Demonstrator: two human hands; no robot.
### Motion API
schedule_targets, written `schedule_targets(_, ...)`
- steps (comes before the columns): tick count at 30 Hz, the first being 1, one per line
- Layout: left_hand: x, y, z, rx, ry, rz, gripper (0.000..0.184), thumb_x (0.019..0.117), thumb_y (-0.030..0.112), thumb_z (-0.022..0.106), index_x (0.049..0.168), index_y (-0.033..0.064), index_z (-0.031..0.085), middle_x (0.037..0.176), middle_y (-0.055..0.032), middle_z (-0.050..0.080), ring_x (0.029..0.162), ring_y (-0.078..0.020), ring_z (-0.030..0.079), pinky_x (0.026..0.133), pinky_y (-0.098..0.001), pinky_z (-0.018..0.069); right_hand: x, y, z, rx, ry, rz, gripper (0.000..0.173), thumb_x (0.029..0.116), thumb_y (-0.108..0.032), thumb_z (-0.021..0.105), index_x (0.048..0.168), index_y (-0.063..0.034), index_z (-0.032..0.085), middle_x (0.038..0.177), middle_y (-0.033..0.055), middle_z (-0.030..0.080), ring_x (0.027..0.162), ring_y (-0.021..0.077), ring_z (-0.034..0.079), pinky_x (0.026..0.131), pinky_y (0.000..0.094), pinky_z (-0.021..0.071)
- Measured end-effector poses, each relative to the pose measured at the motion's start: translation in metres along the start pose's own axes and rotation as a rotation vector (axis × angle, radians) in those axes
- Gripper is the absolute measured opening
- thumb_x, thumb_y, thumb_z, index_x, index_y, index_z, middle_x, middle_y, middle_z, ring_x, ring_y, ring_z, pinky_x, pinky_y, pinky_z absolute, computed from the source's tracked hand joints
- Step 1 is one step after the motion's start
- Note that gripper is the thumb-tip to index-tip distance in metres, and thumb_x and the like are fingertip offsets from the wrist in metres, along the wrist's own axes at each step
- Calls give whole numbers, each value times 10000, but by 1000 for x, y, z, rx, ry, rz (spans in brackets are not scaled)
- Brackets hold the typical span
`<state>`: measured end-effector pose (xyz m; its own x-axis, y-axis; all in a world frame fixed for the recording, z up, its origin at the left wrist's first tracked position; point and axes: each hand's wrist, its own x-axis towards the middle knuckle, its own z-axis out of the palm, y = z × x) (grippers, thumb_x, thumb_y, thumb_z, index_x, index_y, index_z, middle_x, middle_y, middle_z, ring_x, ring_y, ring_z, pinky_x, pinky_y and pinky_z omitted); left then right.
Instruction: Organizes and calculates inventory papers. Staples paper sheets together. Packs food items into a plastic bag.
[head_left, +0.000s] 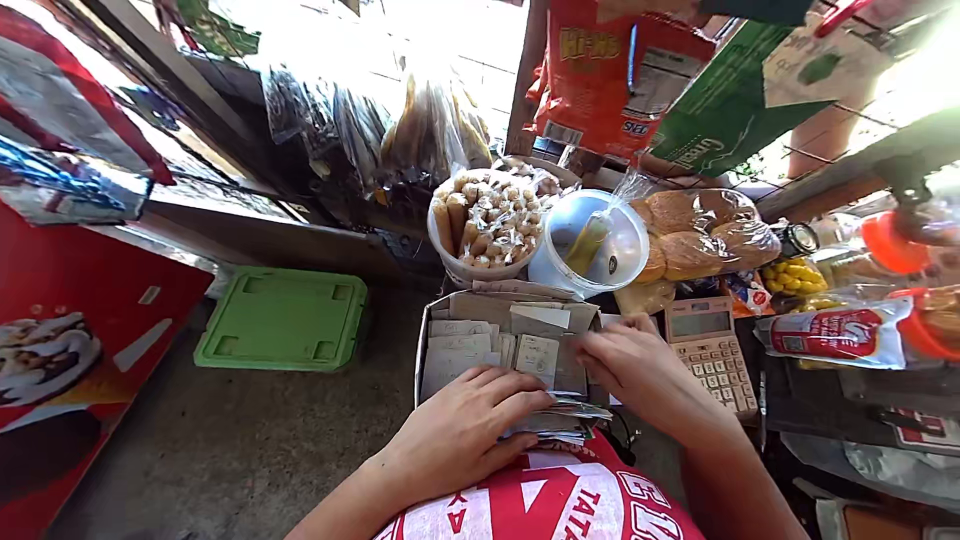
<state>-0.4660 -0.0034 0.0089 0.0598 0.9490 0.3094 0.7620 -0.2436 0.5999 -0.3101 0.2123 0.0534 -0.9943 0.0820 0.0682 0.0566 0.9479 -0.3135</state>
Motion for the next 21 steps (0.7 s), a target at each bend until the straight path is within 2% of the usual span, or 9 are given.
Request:
schedule_targets(2,0,0,-1,-3,0,1,343,1062,368,502,1299,156,632,1307,-49,674,1197,-200,641,1014,-384,498,10,-4,12,-179,33,46,100,932,-138,705,1011,-81,729,851,74,742,829,260,721,873,516,505)
schedule_targets(4,0,0,-1,-21,3,2,338,1061,360,510,1298,154,634,1301,-50,676,1181,-198,645,999,-374,504,17,-7,23,-279,48,34,162,853,-172,800,974,-88,732,831,71,735,847,255,716,917,507,486)
schedule_targets(8,-2,-1,-2,-56,-7,3,334,1067,349,506,1305,153,635,1313,-52,672,1195,-192,640,1004,-367,502,23,-9,31,-270,-45,18,324,801,-275,854,1017,-71,725,875,84,738,909,264,706,1000,526,444)
schedule_targets(13,-2,0,-1,-57,4,-15,342,1064,364,510,1310,158,627,1302,-44,678,1194,-179,644,1003,-358,507,23,-8,34,-256,-74,15,331,795,-224,855,1062,-76,726,946,90,741,963,274,700,1001,528,441)
schedule_targets(15,-1,0,-2,-57,7,-14,344,1063,364,511,1310,155,628,1299,-48,678,1190,-180,645,1001,-357,507,24,-8,32,-211,-129,18,333,819,-202,833,1110,-78,728,998,97,744,1005,284,695,1036,544,420)
schedule_targets(18,-2,0,-2,-64,5,-12,338,1066,358,508,1305,155,633,1306,-49,675,1199,-178,640,1012,-357,500,26,-10,29,-165,-189,37,355,840,-258,821,1133,-73,741,1051,120,721,1039,300,674,1056,562,395)
schedule_targets(21,-3,-1,0,-66,10,-13,329,1065,357,507,1296,161,637,1305,-45,677,1196,-175,642,1001,-356,506,26,-12,30,-191,-185,62,414,812,-301,841,1138,-70,735,1082,126,717,1053,301,675,1051,561,405)
